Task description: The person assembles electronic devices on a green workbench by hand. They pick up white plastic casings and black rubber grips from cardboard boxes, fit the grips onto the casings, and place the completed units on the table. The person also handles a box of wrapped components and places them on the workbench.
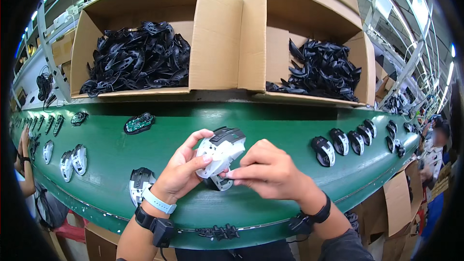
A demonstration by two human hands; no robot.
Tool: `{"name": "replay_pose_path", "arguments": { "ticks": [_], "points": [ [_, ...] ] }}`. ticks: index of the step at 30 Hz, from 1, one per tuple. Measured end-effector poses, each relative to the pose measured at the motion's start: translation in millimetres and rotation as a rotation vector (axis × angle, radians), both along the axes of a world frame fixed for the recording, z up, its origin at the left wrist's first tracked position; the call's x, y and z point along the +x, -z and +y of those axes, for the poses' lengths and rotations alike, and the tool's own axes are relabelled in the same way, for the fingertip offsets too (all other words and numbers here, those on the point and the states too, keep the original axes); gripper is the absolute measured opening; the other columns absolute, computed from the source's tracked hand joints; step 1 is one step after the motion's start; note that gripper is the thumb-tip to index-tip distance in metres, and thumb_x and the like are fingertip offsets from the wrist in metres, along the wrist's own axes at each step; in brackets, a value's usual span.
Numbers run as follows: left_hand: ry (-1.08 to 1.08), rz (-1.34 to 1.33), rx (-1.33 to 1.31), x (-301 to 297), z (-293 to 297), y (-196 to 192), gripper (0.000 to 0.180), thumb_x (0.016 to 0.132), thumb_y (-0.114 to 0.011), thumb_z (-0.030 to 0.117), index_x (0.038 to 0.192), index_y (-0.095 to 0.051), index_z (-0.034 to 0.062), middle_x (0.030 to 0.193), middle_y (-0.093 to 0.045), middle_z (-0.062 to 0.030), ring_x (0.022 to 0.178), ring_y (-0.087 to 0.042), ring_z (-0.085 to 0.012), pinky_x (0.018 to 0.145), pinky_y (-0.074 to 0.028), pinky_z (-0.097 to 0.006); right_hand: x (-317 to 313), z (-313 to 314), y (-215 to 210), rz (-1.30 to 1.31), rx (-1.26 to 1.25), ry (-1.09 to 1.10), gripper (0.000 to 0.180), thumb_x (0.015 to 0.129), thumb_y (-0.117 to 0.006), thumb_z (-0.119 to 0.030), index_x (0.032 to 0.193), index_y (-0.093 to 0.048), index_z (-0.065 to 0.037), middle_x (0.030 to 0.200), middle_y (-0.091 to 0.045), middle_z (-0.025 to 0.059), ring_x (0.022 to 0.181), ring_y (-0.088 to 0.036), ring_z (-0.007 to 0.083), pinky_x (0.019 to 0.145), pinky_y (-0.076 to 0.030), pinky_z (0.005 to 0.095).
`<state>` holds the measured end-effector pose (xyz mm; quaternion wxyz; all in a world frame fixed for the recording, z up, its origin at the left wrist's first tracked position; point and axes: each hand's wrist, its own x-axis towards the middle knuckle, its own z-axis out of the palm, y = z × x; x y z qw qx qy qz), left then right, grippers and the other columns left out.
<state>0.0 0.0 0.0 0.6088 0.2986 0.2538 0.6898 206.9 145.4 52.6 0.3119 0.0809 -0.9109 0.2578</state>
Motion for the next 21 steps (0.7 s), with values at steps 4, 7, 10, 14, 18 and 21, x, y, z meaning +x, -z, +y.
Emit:
{"name": "replay_pose_path", "arguments": {
  "ticks": [4,7,10,14,18,21],
  "points": [
    [0.013,0.063,-0.066,7,-2,1,0.059,0.1,-0.069,0.003,0.153,-0.042,0.0097,0.135,-0.064,-0.0131,0.119,-0.067,-0.0189,0.1,-0.059,-0.036,-7,-11,15,0.068,0.074,-0.019,0.032,0.075,-0.09,-0.008,0.104,-0.082,-0.017,0.095,-0.065,0.0005,0.083,-0.059,0.0208,0.073,-0.046,0.0348],
    [0.028,0.103,-0.084,10,-2,3,0.06,0.1,-0.07,0.004,0.153,-0.042,0.008,0.135,-0.064,-0.0124,0.119,-0.066,-0.0185,0.1,-0.058,-0.034,-5,-13,20,0.065,0.092,0.001,0.033,0.073,-0.093,-0.01,0.103,-0.084,-0.02,0.102,-0.064,0.002,0.082,-0.058,0.0204,0.07,-0.047,0.0331],
    [0.046,0.121,-0.084,11,-1,4,0.059,0.1,-0.071,0.005,0.152,-0.043,0.0073,0.134,-0.064,-0.0113,0.12,-0.066,-0.0184,0.101,-0.057,-0.034,-1,-12,22,0.036,0.085,0.003,0.032,0.073,-0.092,-0.011,0.103,-0.082,-0.018,0.106,-0.063,0.0046,0.088,-0.059,0.0226,0.074,-0.048,0.0352],
    [0.026,0.172,-0.071,16,-1,6,0.057,0.099,-0.073,0.005,0.15,-0.047,0.0067,0.136,-0.062,-0.0094,0.124,-0.062,-0.0174,0.106,-0.054,-0.033,-2,-12,28,0.077,-0.099,0.043,0.042,0.072,-0.094,-0.015,0.11,-0.075,-0.01,0.108,-0.061,0.0087,0.095,-0.06,0.0268,0.084,-0.05,0.0409],
    [0.007,0.183,-0.065,16,-3,4,0.064,0.093,-0.08,0.002,0.149,-0.049,0.0064,0.139,-0.059,-0.008,0.129,-0.058,-0.017,0.11,-0.05,-0.033,-4,-7,29,0.099,-0.157,0.176,0.085,0.064,-0.102,-0.028,0.134,-0.06,-0.004,0.124,-0.061,0.0152,0.117,-0.062,0.0344,0.1,-0.052,0.0445],
    [0.027,0.408,0.12,19,-1,-1,0.071,0.085,-0.085,-0.002,0.147,-0.051,0.0062,0.14,-0.058,-0.0076,0.132,-0.057,-0.0178,0.112,-0.049,-0.032,-4,7,41,-0.096,-0.379,0.023,0.102,0.063,-0.102,-0.036,0.146,-0.053,-0.002,0.139,-0.055,0.0196,0.132,-0.057,0.0338,0.111,-0.048,0.043]
  ]
}}
